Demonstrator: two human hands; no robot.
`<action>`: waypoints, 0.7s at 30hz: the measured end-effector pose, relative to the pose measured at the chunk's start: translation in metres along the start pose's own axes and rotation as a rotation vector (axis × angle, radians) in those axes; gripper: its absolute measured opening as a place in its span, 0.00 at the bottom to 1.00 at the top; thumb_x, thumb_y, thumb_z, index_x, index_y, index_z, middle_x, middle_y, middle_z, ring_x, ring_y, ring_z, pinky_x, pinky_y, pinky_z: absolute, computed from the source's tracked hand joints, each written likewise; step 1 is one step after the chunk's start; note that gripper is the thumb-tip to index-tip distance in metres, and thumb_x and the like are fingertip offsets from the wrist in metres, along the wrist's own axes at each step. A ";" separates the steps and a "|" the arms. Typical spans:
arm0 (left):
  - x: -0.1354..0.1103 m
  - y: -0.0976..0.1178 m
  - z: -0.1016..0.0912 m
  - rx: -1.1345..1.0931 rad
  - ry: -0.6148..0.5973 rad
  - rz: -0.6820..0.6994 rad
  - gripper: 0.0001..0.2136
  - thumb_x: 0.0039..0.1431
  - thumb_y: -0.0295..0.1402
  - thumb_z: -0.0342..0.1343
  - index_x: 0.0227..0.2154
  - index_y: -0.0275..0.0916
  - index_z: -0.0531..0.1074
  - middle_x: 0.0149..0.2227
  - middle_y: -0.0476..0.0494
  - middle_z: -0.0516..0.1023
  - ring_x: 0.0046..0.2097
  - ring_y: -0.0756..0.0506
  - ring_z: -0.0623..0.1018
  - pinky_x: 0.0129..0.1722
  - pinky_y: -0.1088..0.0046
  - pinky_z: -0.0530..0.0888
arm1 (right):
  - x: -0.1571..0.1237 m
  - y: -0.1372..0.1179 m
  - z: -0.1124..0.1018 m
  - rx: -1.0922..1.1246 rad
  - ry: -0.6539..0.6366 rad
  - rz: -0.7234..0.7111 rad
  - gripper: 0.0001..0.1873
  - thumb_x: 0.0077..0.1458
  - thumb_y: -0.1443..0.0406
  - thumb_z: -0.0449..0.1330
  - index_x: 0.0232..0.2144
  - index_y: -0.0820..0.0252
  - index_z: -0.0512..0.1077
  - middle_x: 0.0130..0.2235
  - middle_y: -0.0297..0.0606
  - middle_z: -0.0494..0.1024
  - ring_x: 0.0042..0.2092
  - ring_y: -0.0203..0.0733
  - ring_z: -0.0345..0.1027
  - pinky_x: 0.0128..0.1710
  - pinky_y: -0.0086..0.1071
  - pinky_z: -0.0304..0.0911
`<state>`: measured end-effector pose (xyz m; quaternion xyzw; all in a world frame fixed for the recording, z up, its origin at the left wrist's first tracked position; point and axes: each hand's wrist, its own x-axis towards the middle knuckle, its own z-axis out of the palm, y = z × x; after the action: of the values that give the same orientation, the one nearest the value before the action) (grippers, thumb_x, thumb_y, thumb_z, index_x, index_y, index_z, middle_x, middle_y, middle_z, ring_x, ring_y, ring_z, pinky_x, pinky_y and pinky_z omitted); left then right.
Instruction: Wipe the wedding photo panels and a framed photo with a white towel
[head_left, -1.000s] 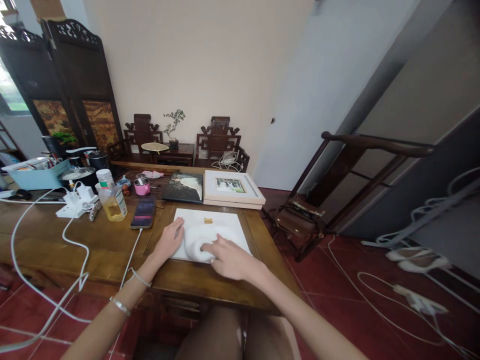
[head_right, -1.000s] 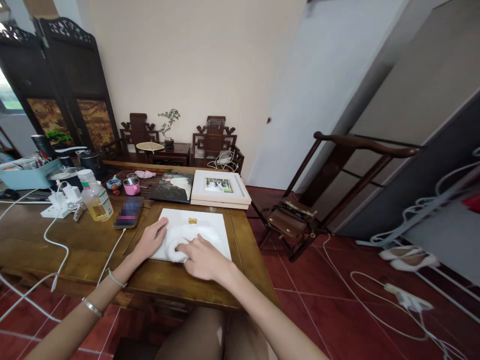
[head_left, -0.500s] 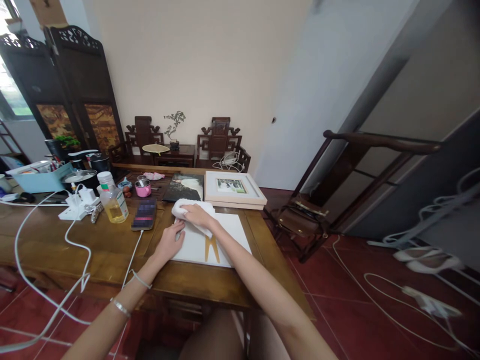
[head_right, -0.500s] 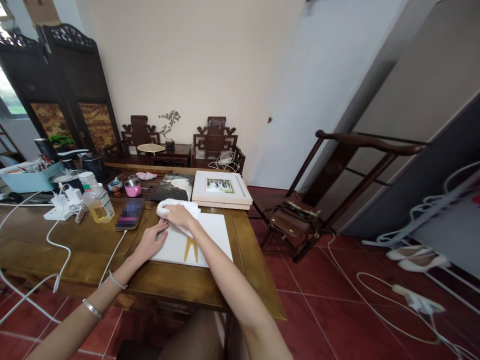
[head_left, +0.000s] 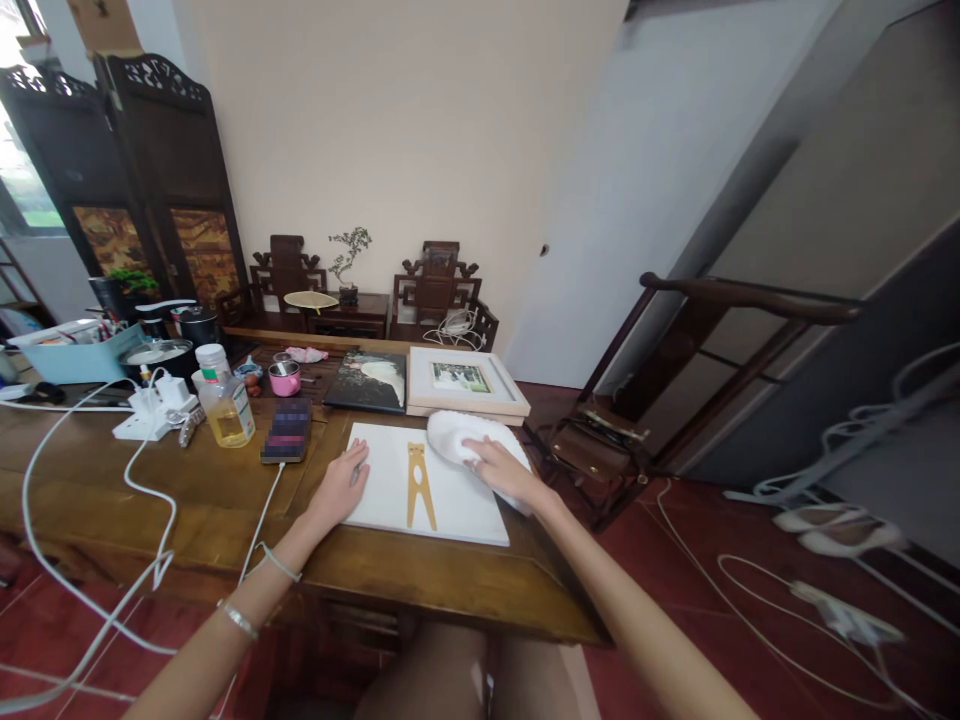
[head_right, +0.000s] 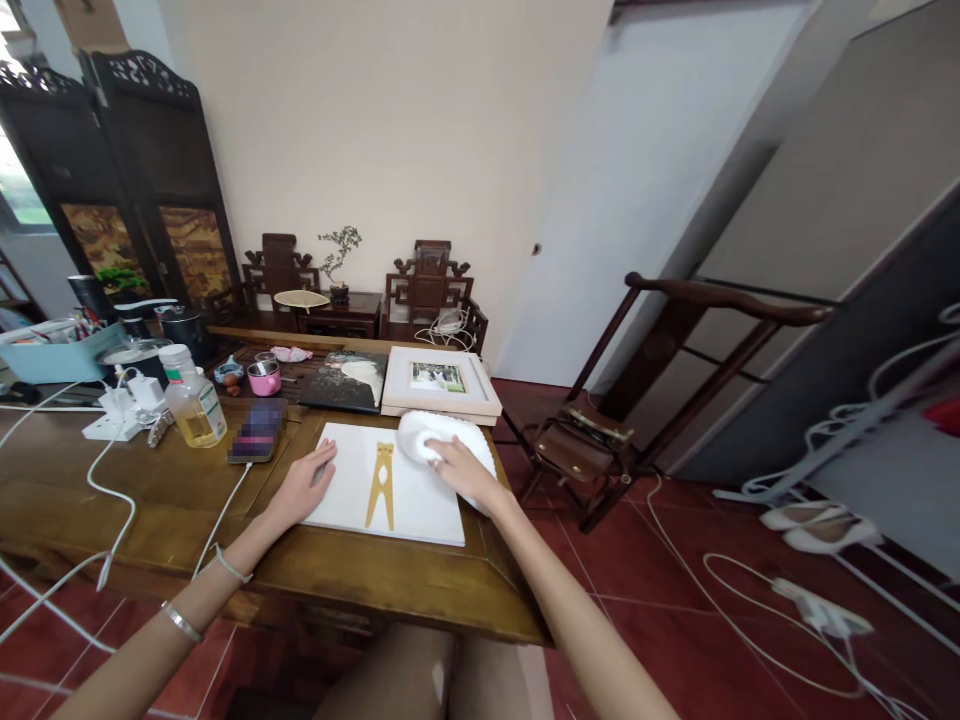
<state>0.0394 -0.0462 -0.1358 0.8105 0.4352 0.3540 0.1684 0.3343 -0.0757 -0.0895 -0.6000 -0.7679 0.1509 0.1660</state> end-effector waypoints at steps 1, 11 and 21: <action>0.000 0.000 0.000 0.004 -0.006 -0.005 0.20 0.60 0.34 0.44 0.50 0.29 0.69 0.56 0.32 0.68 0.61 0.41 0.64 0.61 0.58 0.61 | -0.014 -0.002 0.003 -0.006 -0.017 0.011 0.23 0.55 0.67 0.45 0.51 0.61 0.67 0.56 0.44 0.69 0.60 0.52 0.54 0.59 0.48 0.46; 0.000 -0.007 0.006 0.052 -0.019 0.009 0.19 0.60 0.33 0.43 0.51 0.32 0.69 0.57 0.34 0.68 0.61 0.42 0.64 0.61 0.58 0.61 | -0.125 -0.054 -0.014 -0.005 -0.287 -0.082 0.23 0.46 0.73 0.46 0.43 0.56 0.70 0.63 0.37 0.58 0.66 0.47 0.39 0.61 0.46 0.45; 0.000 -0.006 0.002 0.035 -0.007 -0.001 0.19 0.59 0.34 0.45 0.49 0.34 0.70 0.56 0.36 0.69 0.59 0.43 0.66 0.60 0.59 0.62 | -0.005 -0.005 0.000 -0.053 -0.090 -0.002 0.23 0.54 0.67 0.48 0.52 0.62 0.67 0.54 0.45 0.69 0.61 0.52 0.53 0.58 0.43 0.49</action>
<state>0.0375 -0.0426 -0.1402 0.8145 0.4412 0.3431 0.1559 0.3312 -0.0819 -0.0883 -0.5962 -0.7788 0.1573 0.1154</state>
